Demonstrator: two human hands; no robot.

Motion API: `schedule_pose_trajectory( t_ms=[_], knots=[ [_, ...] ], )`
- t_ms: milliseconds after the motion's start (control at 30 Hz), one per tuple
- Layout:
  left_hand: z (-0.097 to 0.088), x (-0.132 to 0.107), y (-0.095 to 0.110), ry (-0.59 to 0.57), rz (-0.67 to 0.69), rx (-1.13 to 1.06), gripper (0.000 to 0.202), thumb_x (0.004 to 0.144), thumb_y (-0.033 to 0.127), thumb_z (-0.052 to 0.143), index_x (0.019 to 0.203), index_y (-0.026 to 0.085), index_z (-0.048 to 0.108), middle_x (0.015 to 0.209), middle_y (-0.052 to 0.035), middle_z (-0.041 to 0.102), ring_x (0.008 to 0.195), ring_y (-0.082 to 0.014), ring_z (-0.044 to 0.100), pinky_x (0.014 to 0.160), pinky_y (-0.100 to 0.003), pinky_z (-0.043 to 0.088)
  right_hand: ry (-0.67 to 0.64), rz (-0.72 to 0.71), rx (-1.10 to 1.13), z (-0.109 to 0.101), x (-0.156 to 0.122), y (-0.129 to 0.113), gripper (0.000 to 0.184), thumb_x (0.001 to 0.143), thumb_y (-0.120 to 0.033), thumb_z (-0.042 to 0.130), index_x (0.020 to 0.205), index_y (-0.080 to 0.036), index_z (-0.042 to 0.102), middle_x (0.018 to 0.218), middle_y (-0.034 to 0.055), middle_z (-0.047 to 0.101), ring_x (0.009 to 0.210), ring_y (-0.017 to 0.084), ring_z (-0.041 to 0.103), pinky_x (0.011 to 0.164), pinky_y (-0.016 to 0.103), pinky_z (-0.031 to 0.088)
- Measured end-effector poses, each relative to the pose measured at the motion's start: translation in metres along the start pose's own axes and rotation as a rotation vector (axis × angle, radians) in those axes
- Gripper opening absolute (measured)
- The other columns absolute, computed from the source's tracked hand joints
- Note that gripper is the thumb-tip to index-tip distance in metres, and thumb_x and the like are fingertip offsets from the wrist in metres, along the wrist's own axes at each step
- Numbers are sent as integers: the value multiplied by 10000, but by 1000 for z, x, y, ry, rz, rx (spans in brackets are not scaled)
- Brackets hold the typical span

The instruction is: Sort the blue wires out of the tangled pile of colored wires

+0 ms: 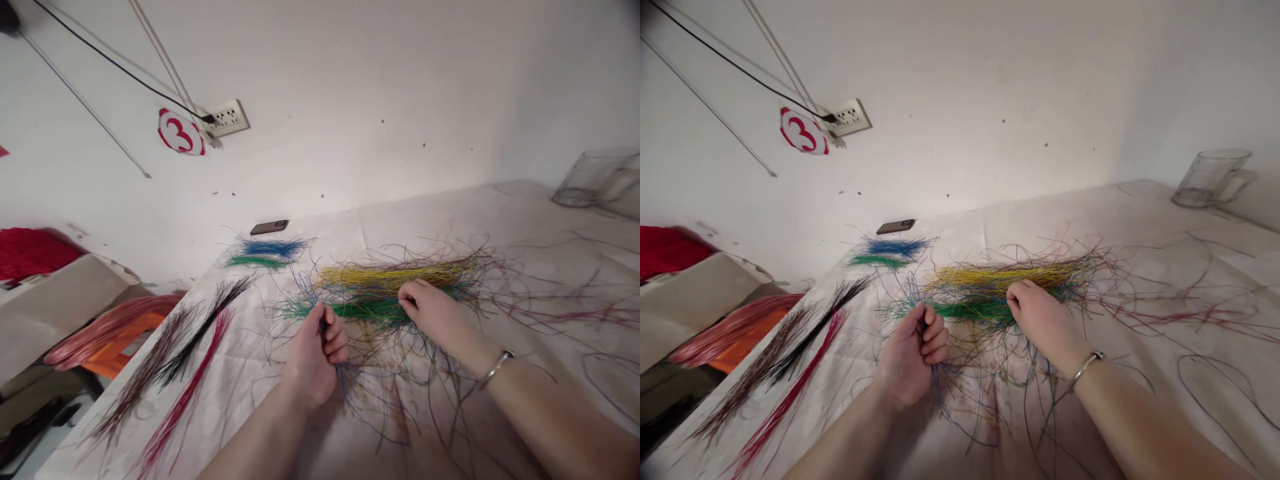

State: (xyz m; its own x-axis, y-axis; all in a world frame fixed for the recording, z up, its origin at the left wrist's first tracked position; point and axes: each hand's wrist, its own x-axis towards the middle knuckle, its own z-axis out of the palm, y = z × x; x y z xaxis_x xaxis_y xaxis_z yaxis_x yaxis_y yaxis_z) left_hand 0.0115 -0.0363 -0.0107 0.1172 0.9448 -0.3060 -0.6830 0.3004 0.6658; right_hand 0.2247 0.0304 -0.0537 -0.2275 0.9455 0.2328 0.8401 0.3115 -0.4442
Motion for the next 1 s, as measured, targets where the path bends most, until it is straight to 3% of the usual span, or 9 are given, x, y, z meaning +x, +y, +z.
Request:
schedule_pose_trajectory(
  t_ms=[133,267,500,733,1000],
  knots=[
    [-1,1,-1,2,-7,-4,286,845,363,541,695,175,387,561,70,236,426,-42,159,392,-172,99,10,8,31,1,0,-2,131,861,-229,484,885,-215,613,890,29,660,781,171,606,688,278,413],
    [-2,2,-1,-8,-13,-5,280,849,362,533,696,172,397,562,68,242,425,-41,168,392,-172,94,-62,-34,-34,3,0,-5,185,845,-221,530,998,-216,635,957,47,683,828,194,628,713,289,413],
    [-1,1,-1,-3,-15,-2,277,852,356,525,690,172,397,559,67,243,422,-42,163,389,-174,94,-51,-56,-35,1,0,-7,96,823,-163,519,755,-206,570,780,15,621,695,155,570,629,270,369],
    [-3,2,-2,-18,-27,-14,292,837,371,554,691,174,396,559,70,241,425,-42,172,391,-171,108,61,-108,204,0,1,-8,110,813,-145,518,720,-202,532,773,7,554,701,148,520,642,267,389],
    [-2,1,-2,-42,-52,1,293,825,372,568,689,170,406,553,70,251,423,-39,178,388,-168,98,277,-221,458,-11,-10,-27,108,879,-194,478,788,-204,535,794,19,543,735,155,514,659,279,417]
  ],
)
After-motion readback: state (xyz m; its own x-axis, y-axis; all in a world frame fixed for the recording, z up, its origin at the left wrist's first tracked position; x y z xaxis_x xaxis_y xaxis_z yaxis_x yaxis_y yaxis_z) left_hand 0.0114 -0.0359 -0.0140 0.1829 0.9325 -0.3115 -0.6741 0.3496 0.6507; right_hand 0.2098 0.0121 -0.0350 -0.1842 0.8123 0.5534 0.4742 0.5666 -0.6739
